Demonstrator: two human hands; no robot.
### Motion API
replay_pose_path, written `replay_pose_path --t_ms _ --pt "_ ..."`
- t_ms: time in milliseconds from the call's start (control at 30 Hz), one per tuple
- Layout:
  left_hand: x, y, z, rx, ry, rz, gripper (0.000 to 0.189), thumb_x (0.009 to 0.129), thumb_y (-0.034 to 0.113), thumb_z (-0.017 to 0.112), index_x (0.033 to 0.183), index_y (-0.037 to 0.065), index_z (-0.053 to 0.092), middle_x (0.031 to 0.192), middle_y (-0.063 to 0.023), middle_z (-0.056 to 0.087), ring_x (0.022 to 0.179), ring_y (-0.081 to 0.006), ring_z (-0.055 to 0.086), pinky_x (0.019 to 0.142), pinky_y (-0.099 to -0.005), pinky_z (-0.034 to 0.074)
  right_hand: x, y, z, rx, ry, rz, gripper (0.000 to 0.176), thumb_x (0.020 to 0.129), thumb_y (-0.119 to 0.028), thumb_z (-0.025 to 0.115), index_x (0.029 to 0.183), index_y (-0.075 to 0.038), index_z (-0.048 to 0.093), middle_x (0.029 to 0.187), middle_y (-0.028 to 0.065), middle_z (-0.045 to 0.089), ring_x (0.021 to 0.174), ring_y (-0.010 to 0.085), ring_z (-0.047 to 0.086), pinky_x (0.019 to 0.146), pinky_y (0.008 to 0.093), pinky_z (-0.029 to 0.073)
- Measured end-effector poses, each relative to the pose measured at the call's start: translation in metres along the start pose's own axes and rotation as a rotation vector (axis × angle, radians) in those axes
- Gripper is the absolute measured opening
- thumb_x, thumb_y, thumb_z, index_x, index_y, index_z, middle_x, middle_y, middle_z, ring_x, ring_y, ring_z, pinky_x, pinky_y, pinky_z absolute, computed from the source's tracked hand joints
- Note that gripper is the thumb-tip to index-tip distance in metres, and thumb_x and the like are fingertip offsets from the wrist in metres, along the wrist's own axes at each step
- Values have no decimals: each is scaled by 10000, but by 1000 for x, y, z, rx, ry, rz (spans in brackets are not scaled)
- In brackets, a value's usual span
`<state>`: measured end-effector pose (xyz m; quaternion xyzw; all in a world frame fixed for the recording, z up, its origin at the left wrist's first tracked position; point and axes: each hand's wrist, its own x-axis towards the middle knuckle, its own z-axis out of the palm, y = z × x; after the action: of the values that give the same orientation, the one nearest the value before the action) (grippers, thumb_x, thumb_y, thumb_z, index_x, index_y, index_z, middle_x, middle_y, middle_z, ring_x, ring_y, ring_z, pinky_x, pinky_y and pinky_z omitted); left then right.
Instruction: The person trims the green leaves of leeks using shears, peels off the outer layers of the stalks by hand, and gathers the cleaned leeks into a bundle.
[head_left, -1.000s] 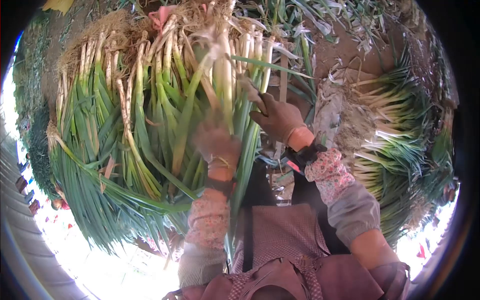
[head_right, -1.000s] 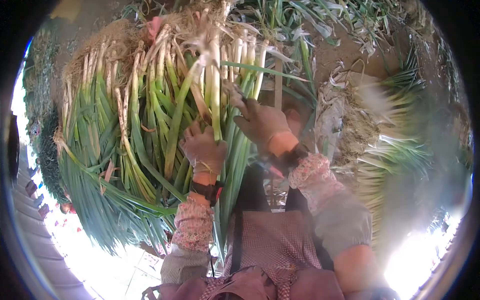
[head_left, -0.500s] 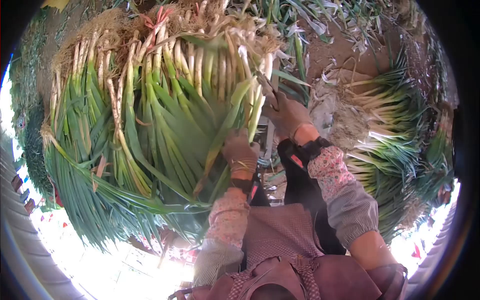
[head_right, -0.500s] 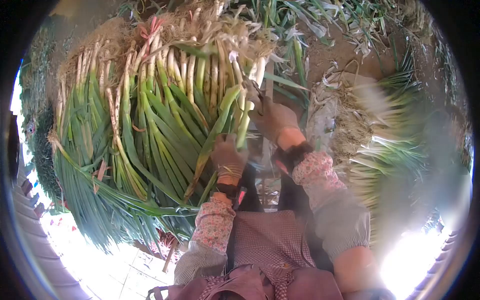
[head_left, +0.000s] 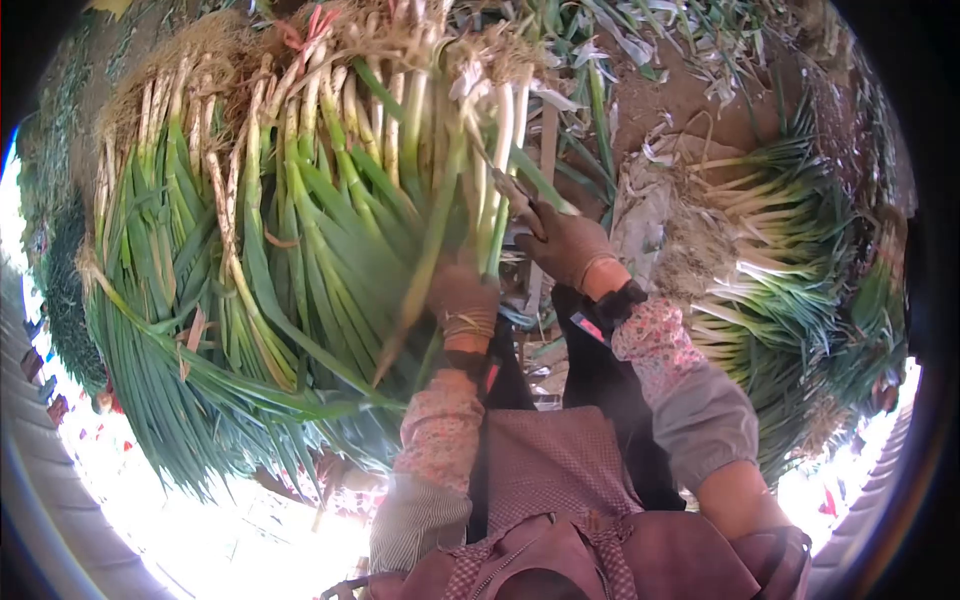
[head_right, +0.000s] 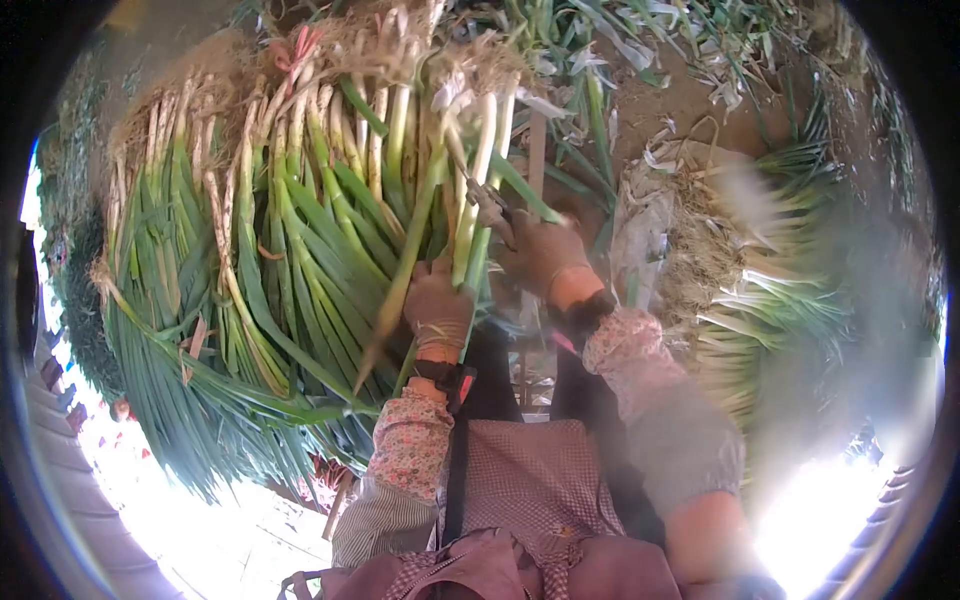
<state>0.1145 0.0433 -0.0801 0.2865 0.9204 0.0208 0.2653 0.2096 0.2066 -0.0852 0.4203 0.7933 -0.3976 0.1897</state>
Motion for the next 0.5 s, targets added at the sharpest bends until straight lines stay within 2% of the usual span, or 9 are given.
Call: replay_pose_path --t_ms 67,133,233,300,367,400,467,500 --pt "-8 -1 5 2 13 8 358 719 217 674 1059 111 649 927 -160 634 869 -395 644 739 -494 536 20 14 17 23 -88 53 519 880 -472 610 1213 -75 567 1001 275 664 1008 444 626 819 537 483" --pt "-6 -9 9 95 83 50 342 729 216 673 1053 109 646 892 -149 633 844 -360 650 709 -469 531 23 -10 -9 -10 4 -38 547 878 -486 607 1260 -96 561 1039 277 664 1014 450 625 821 530 485" --pt "-6 -15 -62 -212 157 282 242 770 154 633 1009 113 637 846 -125 629 801 -357 646 678 -464 528 8 -36 -15 39 -37 -21 551 871 -486 612 1270 -110 564 1045 274 669 1008 458 628 821 523 488" --pt "5 -46 -123 15 284 220 178 793 104 597 969 109 622 856 -128 623 815 -370 636 680 -463 522 -3 -34 -18 20 -104 -61 547 866 -482 620 1259 -105 569 1032 268 674 997 462 629 814 525 488" --pt "22 -98 -167 203 554 28 154 809 152 599 955 108 615 894 -140 626 827 -365 634 688 -456 519 -15 -24 -9 3 -80 -106 539 861 -472 628 1251 -104 573 1000 254 681 975 457 635 790 521 490" --pt "36 -134 -174 410 527 -208 179 830 224 605 962 104 617 957 -162 637 870 -359 645 734 -464 521 -22 -26 -7 27 -90 -78 530 862 -466 627 1246 -104 575 986 252 681 970 453 638 785 517 492" --pt "50 -203 -174 578 463 -396 299 832 324 627 1003 80 630 999 -179 635 924 -370 649 789 -485 518 -37 -28 -3 78 -115 -16 512 865 -454 625 1236 -105 580 957 248 682 960 445 643 776 510 496" --pt "50 -216 -177 499 408 -422 347 817 354 644 1021 74 632 1014 -180 639 935 -378 648 804 -489 516 -42 -28 1 66 -114 -56 518 868 -445 628 1255 -105 568 964 245 681 960 440 646 781 502 498"
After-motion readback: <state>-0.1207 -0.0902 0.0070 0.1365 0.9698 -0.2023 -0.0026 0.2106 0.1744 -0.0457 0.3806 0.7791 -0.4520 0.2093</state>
